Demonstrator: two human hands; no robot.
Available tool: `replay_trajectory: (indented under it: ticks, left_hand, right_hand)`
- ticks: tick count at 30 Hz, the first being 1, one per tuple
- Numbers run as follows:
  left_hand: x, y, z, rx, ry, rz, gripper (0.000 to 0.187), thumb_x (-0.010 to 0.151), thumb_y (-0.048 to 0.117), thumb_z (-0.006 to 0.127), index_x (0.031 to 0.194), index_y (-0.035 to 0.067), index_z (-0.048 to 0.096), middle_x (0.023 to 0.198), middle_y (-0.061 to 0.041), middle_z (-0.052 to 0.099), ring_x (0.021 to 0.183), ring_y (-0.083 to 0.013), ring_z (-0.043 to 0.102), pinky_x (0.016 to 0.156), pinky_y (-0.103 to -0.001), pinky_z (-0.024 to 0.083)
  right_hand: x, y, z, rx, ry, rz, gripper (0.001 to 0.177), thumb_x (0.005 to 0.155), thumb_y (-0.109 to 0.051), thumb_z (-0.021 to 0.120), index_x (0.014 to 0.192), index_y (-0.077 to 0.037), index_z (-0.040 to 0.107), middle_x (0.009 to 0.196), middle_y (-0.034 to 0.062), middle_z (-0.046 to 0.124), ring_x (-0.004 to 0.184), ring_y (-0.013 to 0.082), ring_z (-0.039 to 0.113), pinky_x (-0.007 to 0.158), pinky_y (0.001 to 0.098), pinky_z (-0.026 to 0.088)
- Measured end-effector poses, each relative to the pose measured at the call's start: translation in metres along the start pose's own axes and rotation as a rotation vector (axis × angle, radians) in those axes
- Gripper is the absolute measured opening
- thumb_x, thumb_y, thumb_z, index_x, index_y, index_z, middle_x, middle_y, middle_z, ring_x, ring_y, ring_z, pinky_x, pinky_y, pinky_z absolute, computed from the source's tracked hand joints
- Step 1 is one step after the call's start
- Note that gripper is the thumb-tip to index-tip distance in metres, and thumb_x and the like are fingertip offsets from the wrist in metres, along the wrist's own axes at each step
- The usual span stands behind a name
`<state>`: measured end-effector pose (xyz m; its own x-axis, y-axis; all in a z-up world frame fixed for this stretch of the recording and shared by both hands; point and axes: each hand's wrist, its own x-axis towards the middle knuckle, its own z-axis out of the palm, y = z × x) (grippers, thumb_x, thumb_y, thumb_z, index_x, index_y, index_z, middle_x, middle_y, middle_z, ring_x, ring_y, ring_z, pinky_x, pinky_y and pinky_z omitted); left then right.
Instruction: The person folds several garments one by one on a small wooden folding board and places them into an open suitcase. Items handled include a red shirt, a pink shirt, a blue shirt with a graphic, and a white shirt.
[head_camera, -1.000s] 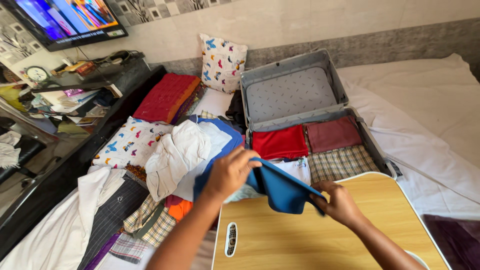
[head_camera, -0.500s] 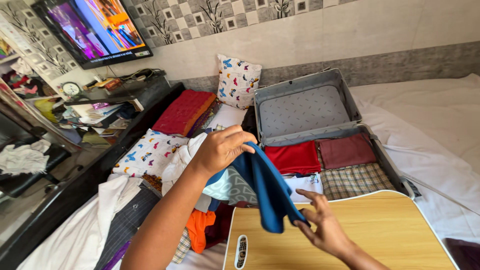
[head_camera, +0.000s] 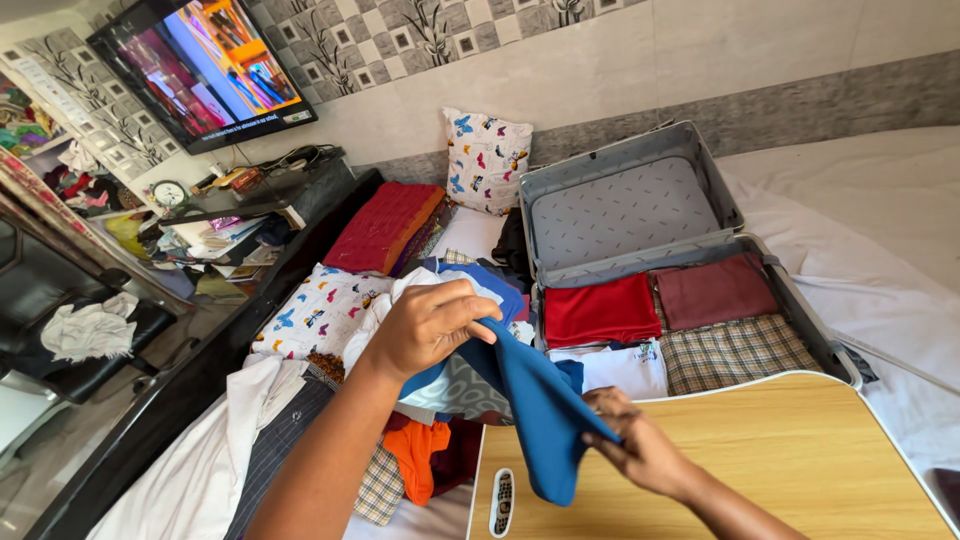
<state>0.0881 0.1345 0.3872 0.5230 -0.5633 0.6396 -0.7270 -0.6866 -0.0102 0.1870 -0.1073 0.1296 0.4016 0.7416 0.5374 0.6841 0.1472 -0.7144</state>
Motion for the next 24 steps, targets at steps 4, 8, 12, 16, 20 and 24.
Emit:
replay_trajectory:
  ticks: [4, 8, 12, 16, 20, 24]
  left_hand:
    - [-0.009, 0.002, -0.007, 0.072, -0.003, -0.046, 0.022, 0.081, 0.004, 0.081, 0.100, 0.005, 0.070, 0.087, -0.006, 0.069, 0.076, -0.0217, 0.073, 0.066, -0.032, 0.058]
    - [-0.015, 0.003, -0.008, 0.062, -0.029, -0.068, 0.024, 0.081, 0.001, 0.078, 0.103, 0.005, 0.070, 0.093, -0.005, 0.070, 0.082, -0.0202, 0.077, 0.070, -0.031, 0.059]
    - [-0.034, 0.000, -0.007, 0.094, -0.029, -0.082, 0.025, 0.082, -0.001, 0.077, 0.105, 0.005, 0.070, 0.097, -0.006, 0.070, 0.083, -0.0188, 0.078, 0.070, -0.031, 0.059]
    - [-0.059, -0.003, -0.017, 0.178, 0.035, -0.193, 0.024, 0.086, 0.002, 0.076, 0.108, 0.008, 0.068, 0.099, -0.005, 0.071, 0.085, -0.0212, 0.077, 0.071, -0.033, 0.058]
    - [-0.075, -0.008, -0.025, 0.350, 0.131, -0.214, 0.024, 0.088, 0.016, 0.081, 0.106, 0.010, 0.066, 0.097, -0.005, 0.070, 0.085, -0.0279, 0.072, 0.071, -0.038, 0.056]
    - [-0.092, -0.017, -0.025, 0.362, 0.168, -0.186, 0.030, 0.086, 0.024, 0.084, 0.105, 0.010, 0.065, 0.097, -0.005, 0.069, 0.085, -0.0274, 0.072, 0.072, -0.038, 0.057]
  right_hand:
    - [-0.001, 0.005, -0.025, 0.336, -0.041, 0.142, 0.006, 0.089, 0.000, 0.072, 0.085, 0.002, 0.076, 0.111, 0.0152, 0.067, 0.111, 0.0355, 0.065, 0.092, 0.0406, 0.058]
    - [-0.005, 0.002, -0.033, 0.200, -0.177, 0.063, 0.022, 0.080, 0.008, 0.064, 0.099, 0.002, 0.074, 0.127, 0.0141, 0.063, 0.119, 0.0298, 0.063, 0.094, 0.0393, 0.057]
    - [-0.008, 0.015, -0.024, -0.054, -0.183, 0.114, 0.019, 0.079, 0.000, 0.073, 0.097, -0.002, 0.077, 0.117, 0.0116, 0.072, 0.110, 0.0251, 0.070, 0.091, 0.0371, 0.058]
    - [-0.016, 0.046, -0.048, -0.057, 0.123, 0.267, 0.015, 0.081, -0.010, 0.076, 0.095, -0.007, 0.080, 0.103, 0.0097, 0.075, 0.096, 0.0249, 0.075, 0.086, 0.0376, 0.059]
    - [-0.017, 0.068, -0.089, -0.093, 0.323, 0.085, 0.018, 0.086, -0.011, 0.078, 0.102, -0.005, 0.082, 0.092, 0.0107, 0.074, 0.099, 0.0236, 0.064, 0.097, 0.0375, 0.050]
    - [0.003, 0.075, -0.114, -0.148, 0.415, 0.051, 0.017, 0.089, -0.007, 0.078, 0.106, -0.004, 0.080, 0.093, 0.0120, 0.072, 0.096, 0.0240, 0.065, 0.094, 0.0360, 0.051]
